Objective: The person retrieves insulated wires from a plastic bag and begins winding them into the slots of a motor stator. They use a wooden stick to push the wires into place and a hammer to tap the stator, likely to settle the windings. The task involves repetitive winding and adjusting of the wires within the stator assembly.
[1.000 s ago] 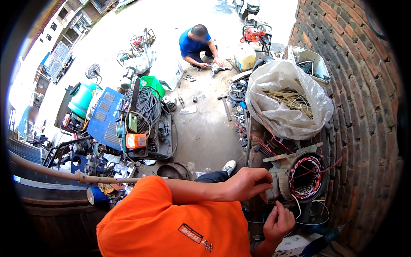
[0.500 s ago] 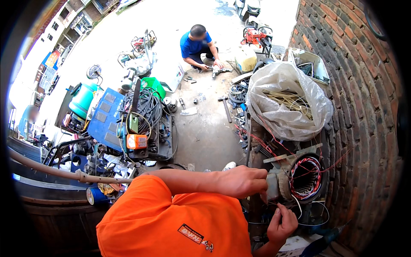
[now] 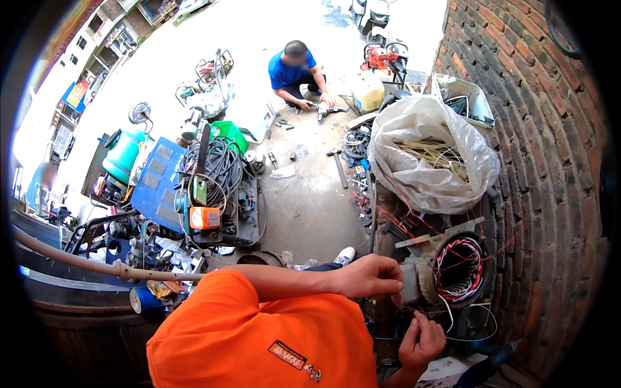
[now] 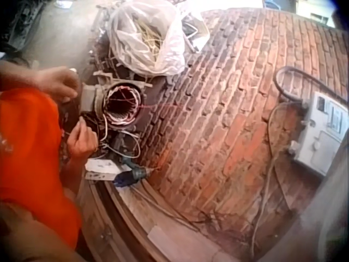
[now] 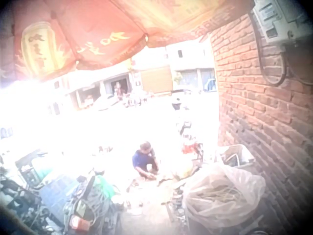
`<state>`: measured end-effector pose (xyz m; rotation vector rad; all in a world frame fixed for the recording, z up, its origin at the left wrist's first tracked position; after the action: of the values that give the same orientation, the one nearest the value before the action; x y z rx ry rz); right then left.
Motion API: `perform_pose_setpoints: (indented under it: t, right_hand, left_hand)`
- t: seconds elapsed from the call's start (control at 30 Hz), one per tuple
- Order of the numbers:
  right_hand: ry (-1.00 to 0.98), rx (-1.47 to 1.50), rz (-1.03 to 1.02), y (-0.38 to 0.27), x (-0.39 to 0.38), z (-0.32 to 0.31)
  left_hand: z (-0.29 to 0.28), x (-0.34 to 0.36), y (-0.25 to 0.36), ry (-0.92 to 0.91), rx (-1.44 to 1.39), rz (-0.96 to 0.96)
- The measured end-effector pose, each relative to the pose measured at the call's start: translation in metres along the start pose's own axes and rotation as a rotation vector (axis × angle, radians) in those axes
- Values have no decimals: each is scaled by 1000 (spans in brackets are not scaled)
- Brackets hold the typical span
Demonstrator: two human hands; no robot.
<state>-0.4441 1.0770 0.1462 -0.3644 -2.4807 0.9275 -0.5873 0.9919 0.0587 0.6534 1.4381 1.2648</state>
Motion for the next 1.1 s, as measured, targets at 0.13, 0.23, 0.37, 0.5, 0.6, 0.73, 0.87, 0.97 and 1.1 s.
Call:
perform_pose_setpoints:
  t: [0.13, 0.23, 0.37, 0.5, 0.6, 0.73, 0.87, 0.97, 1.1]
  right_hand:
    - [29, 42, 45, 3, -1, -4]
    - [67, 90, 65, 8, -2, -7]
    - [53, 109, 79, 10, -4, -7]
    - [33, 100, 47, 9, -3, -9]
    - [-50, 43, -1, 6, -3, -9]
    - [-53, 69, -59, -1, -4, -5]
    - [-19, 44, -8, 2, -4, -8]
    - [-30, 43, -21, 2, -5, -6]
    - [-79, 43, -61, -2, -2, 0]
  left_hand:
    - [-5, -8, 27, 61, 198, 355]
    - [-3, -25, 52, 148, 564, 732]
    - [2, -30, 66, 186, 847, 767]
    - [3, -13, 50, -16, 709, 594]
    - [14, -3, 0, -350, 324, 77]
    - [31, -13, -48, -531, -187, -310]
    - [10, -4, -15, -209, 124, 23]
    - [11, -7, -33, -242, -119, -257]
    - [9, -3, -55, -242, -220, -302]
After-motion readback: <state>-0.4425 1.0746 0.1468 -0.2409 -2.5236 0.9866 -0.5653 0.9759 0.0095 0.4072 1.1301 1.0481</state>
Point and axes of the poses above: each hand's wrist, its own x-axis towards the middle knuckle, its own z-axis out of the palm, y = z × x, the point moved 10 cm from there along x, towards the middle knuckle, and after that the axes turned 9 degrees about x, right-handed, at the moved point
